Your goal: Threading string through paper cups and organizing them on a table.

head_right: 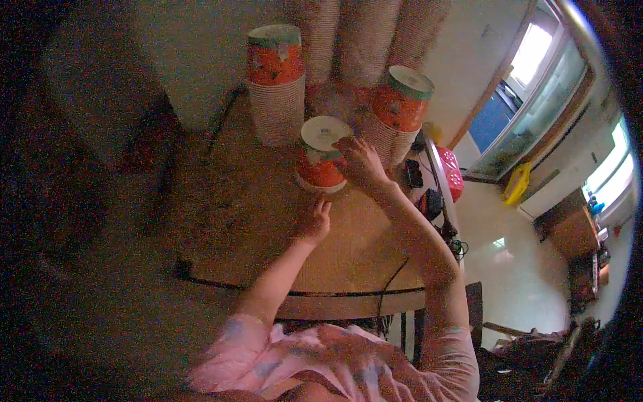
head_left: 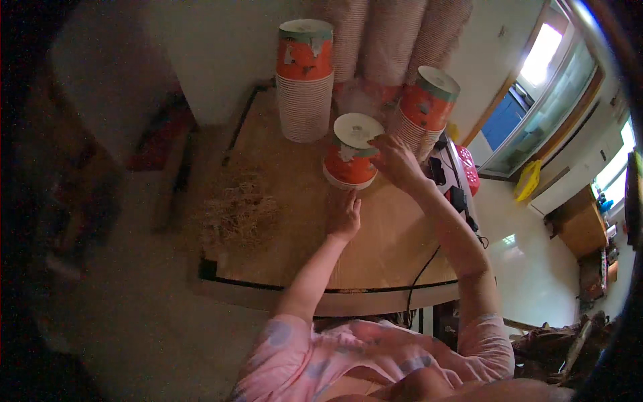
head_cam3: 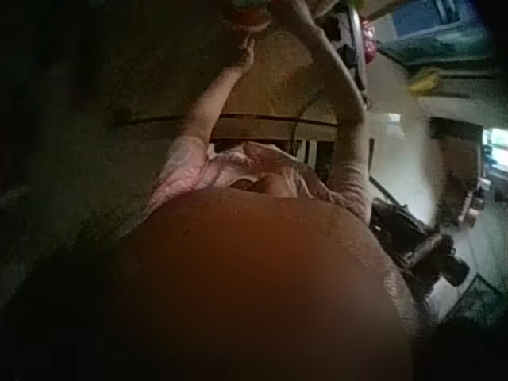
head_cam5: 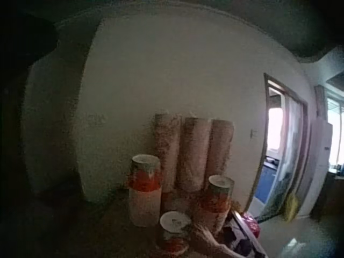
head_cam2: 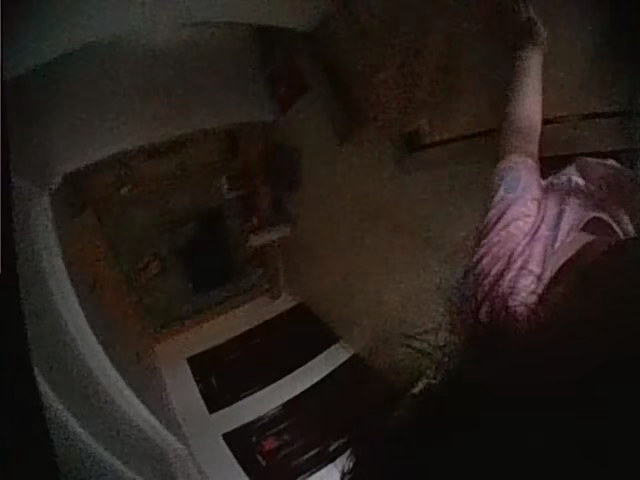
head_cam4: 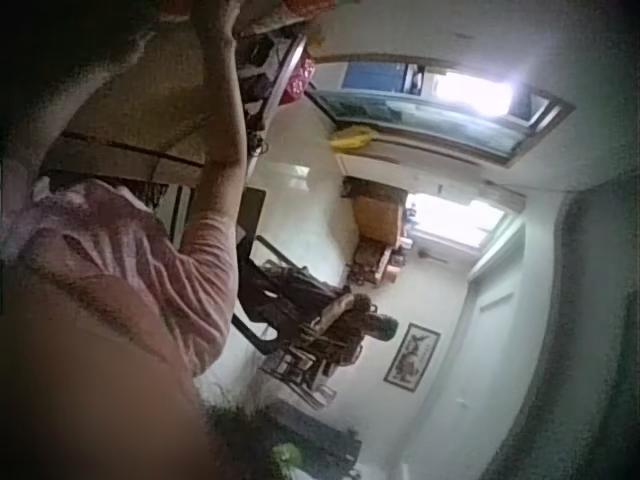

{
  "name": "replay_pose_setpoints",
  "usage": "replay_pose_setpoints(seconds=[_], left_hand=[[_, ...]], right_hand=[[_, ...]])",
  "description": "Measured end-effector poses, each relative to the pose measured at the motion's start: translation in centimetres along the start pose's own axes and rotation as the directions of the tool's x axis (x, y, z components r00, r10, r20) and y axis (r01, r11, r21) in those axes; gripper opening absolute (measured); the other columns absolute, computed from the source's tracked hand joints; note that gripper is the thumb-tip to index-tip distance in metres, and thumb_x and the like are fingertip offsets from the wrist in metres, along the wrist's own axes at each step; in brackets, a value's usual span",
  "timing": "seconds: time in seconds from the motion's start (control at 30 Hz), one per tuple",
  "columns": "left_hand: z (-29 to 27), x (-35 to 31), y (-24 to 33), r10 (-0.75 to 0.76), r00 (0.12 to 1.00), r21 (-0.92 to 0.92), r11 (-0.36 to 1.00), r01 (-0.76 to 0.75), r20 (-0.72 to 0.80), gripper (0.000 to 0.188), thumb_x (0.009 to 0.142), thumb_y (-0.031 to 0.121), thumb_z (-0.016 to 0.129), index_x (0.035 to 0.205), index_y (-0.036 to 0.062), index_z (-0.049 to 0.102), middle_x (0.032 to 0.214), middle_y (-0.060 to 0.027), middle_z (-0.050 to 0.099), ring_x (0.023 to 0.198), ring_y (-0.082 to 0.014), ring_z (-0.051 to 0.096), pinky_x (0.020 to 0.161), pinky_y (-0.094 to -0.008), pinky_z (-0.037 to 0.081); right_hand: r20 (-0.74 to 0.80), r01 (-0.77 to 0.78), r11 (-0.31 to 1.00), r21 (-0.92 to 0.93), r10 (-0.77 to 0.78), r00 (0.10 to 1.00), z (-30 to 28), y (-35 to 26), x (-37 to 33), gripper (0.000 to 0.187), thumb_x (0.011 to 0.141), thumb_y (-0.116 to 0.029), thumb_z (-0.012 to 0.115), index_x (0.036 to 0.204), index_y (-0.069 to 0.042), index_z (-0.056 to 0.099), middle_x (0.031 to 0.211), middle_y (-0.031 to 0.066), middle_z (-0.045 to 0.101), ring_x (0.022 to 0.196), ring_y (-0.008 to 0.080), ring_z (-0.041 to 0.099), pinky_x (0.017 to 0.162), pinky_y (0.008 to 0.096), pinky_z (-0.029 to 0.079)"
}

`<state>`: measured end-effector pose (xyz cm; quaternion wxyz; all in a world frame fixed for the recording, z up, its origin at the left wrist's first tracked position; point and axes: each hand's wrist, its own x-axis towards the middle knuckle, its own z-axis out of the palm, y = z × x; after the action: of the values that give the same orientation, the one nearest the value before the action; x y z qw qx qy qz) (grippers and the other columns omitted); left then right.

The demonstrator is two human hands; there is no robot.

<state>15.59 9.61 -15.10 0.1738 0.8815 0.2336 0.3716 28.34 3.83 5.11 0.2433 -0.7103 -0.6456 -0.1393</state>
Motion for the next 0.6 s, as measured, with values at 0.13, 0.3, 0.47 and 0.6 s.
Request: replay_pose_setpoints(seconds=[0.13,0.3,0.47,0.6], left_hand=[[-0.2,-0.5,-0.4,0.010,0.999,0.055,0.998,-0.008,-0.043,0.035,0.089,0.021,0.041,0.115,-0.0001,0.052,0.127,-0.0135,0.046,0.117,-0.0292,0.042,0.102,-0.0490,0.025],[-1.2,0.1,0.0,-0.147,0.983,-0.235,0.957,0.169,0.110,0.041,0.090,0.024,0.038,0.125,0.0016,0.042,0.132,-0.0150,0.040,0.119,-0.0328,0.038,0.101,-0.0462,0.026],[-1.2,0.2,0.7,-0.204,0.974,-0.027,0.978,0.207,0.099,0.039,0.089,0.025,0.039,0.122,0.0049,0.045,0.131,-0.0162,0.038,0.115,-0.0354,0.040,0.099,-0.0458,0.028],[-0.3,0.0,-0.3,-0.075,0.993,-0.018,0.997,0.077,0.093,0.034,0.085,0.022,0.042,0.112,0.0036,0.054,0.132,-0.0157,0.038,0.116,-0.0359,0.040,0.100,-0.0481,0.027]], right_hand=[[-0.001,0.067,0.991,-0.112,-0.067,0.998,2.1,-0.9,0.3,0.023,0.080,-0.020,0.057,0.100,-0.010,0.061,0.103,0.0103,0.058,0.101,0.0299,0.051,0.084,0.0415,0.041],[0.037,-0.005,0.987,-0.158,0.011,0.999,2.2,-1.7,1.2,0.012,0.079,-0.016,0.053,0.086,-0.009,0.060,0.089,0.0109,0.060,0.088,0.0315,0.056,0.074,0.0420,0.044],[0.036,-0.104,0.987,-0.124,0.110,0.993,3.4,-1.0,2.0,0.013,0.078,-0.014,0.056,0.087,-0.006,0.061,0.090,0.0127,0.059,0.089,0.0328,0.054,0.077,0.0413,0.043],[0.017,0.003,0.994,-0.111,-0.001,1.000,3.6,-0.9,2.2,0.011,0.078,-0.012,0.055,0.084,-0.004,0.058,0.085,0.0141,0.056,0.087,0.0343,0.052,0.075,0.0427,0.042]])
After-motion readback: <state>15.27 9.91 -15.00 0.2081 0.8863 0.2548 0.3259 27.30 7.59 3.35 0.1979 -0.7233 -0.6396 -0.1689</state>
